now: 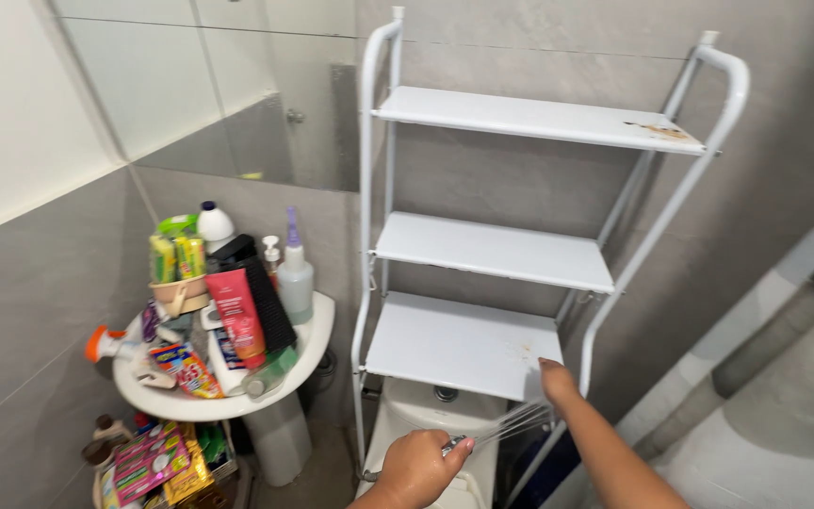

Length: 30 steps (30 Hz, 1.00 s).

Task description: Organizing various cleaning bottles and sponges onto a white metal bathroom shelf.

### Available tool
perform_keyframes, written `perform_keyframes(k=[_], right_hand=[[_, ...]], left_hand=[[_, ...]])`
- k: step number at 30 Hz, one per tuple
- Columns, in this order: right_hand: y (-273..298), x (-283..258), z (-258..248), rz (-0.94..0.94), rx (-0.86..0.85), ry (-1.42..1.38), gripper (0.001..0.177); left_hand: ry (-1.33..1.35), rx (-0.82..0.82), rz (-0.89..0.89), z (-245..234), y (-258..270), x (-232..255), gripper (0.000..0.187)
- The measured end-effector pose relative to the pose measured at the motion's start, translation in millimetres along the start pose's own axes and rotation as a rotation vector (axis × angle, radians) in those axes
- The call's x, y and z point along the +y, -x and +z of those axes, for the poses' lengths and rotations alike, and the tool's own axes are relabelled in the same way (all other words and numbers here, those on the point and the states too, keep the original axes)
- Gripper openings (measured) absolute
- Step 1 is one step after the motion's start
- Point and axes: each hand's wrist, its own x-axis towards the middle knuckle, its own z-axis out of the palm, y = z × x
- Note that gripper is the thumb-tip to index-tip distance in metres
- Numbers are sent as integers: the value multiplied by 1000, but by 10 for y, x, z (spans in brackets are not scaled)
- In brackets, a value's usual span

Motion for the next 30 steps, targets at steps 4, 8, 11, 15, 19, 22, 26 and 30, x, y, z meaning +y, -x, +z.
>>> perform_keyframes(k=[4, 8, 11, 15, 19, 22, 26, 30], right_hand=[[222, 104, -286, 32, 87, -37, 42], [133, 282, 84, -101, -19, -182, 42], [615, -755, 170, -223, -161, -185, 44], [1437, -2380, 167, -338, -293, -99, 51], [1642, -3211, 215, -560, -272, 46, 51], [1674, -3418, 290, -587, -293, 128, 52], [1564, -3200, 276, -552, -210, 213, 52], [1263, -2799, -14, -453, -90, 217, 52]], left_hand=[[-39, -37, -10, 59, -267, -16, 63], [-64, 73, -204, -209, -512, -247, 63], [41, 229, -194, -469, -576, -408, 63], [452, 344, -88, -580, -674, -584, 69], [431, 605, -51, -856, -626, -727, 55], [486, 667, -232, -1069, -633, -845, 60], [332, 657, -316, -1210, -688, -666, 65], [280, 581, -244, -1060, -821, -376, 62]])
